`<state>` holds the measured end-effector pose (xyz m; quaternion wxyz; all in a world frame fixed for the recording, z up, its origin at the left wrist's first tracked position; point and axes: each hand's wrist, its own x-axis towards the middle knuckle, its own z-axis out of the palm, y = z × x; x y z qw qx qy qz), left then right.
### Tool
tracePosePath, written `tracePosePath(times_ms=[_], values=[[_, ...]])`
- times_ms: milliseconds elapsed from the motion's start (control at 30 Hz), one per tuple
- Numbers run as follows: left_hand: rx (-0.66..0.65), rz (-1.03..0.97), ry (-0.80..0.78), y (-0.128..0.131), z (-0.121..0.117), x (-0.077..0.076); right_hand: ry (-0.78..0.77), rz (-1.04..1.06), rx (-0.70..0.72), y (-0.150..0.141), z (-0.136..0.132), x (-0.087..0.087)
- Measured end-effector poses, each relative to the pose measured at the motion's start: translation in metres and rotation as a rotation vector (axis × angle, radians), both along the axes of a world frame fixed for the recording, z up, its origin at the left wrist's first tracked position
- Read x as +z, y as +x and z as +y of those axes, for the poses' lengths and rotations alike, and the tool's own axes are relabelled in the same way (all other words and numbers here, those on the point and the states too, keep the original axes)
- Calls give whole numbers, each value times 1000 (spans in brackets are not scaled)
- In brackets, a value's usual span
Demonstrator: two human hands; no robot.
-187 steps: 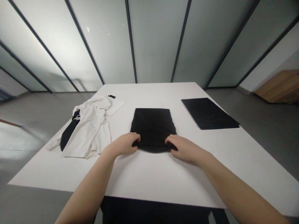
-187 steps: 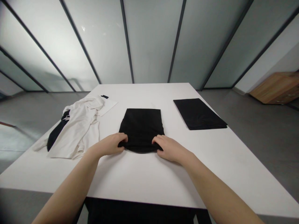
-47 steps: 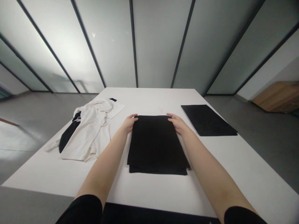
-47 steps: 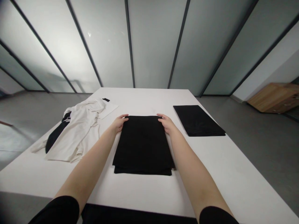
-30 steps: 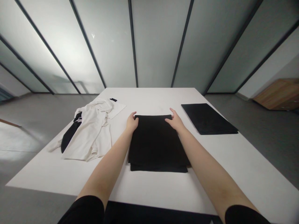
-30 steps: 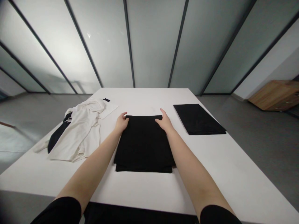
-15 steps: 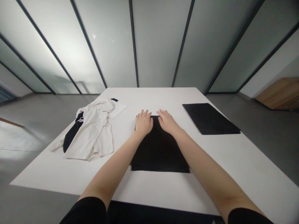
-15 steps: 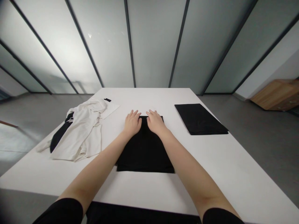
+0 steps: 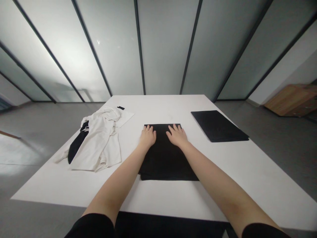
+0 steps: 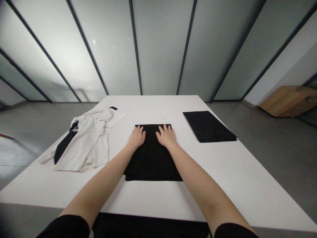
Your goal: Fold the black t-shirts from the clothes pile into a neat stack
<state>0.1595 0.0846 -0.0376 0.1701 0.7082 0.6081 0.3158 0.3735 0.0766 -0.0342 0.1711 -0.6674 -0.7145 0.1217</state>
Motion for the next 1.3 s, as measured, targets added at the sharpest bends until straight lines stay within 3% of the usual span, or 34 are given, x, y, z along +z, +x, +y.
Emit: tracePosePath(times_ms=[167,367,500,600,733,933,1067,1300], values=[[-60,-157,-2,-24,-10,5,36,129,24,22,-25,-9],[-70,-339,14,-52,-58,1,74,355,35,50,-81,-16],[-20,-478,-110,-58,-80,9,83,413,1,62,-104,-7],[10,-384,-277,-67,-83,24,43,362,-24,69,-105,10],[-52,-294,-585,-87,-85,45,-234,367,-73,81,-108,36],[-496,-37,-1079,-107,-95,66,-735,531,107,102,-131,72],[-649,59,-1174,-108,-95,66,-963,517,233,104,-135,83],[-668,93,-1241,-110,-92,63,-1092,480,283,110,-129,77]])
